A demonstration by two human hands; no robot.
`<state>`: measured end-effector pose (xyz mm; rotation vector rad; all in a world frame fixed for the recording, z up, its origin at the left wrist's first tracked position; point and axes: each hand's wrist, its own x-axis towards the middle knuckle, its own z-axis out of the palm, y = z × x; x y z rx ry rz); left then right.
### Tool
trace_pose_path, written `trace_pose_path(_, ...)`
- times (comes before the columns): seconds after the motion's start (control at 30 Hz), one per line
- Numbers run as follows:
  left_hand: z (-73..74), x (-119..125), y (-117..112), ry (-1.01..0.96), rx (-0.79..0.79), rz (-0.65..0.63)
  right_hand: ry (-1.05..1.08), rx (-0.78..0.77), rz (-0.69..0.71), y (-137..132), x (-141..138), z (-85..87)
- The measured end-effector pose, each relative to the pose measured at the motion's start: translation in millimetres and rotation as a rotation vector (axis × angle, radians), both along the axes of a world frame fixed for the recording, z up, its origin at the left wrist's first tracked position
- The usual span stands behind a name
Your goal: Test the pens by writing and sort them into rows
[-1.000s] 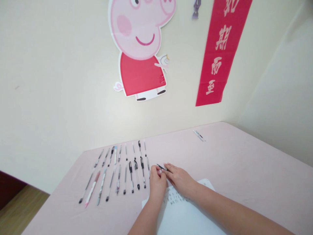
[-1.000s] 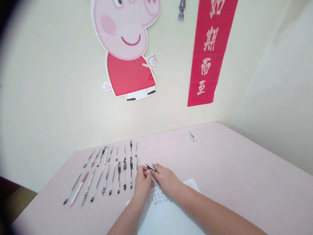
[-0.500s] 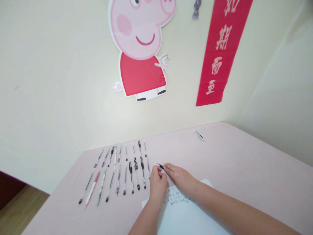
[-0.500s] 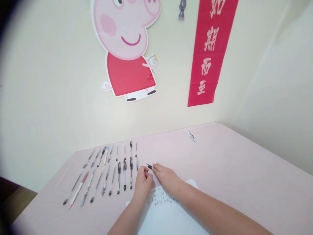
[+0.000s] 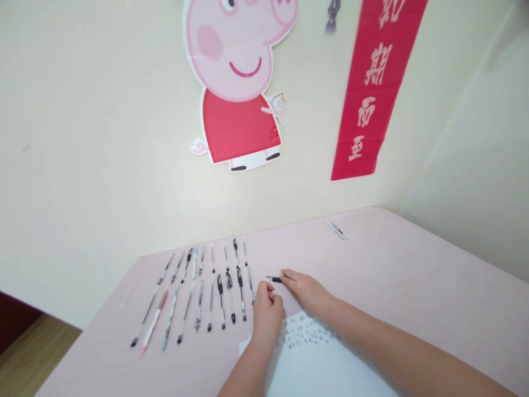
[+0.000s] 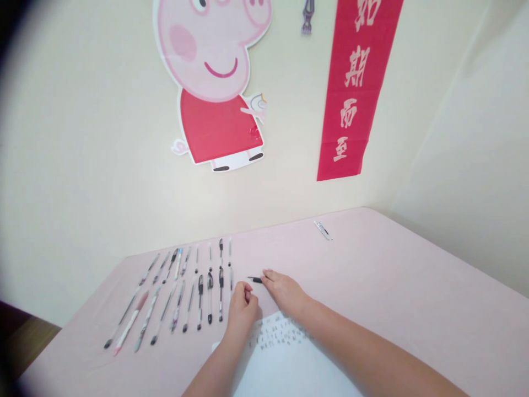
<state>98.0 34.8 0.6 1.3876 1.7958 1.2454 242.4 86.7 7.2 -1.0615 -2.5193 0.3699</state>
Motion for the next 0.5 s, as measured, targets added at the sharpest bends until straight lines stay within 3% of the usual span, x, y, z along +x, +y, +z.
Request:
trace_pose_path(0.23, 0.7, 0.8, -0.5, 0.015, -0.02, -0.007, -0.05, 0.081, -0.094, 15.5, -10.1, -3.5)
trace_pose_path(0.5, 1.4, 1.0, -0.3, -0.054, -0.076, -0.009, -0.179, 0.076, -0.394, 85.2, 28.3, -5.0)
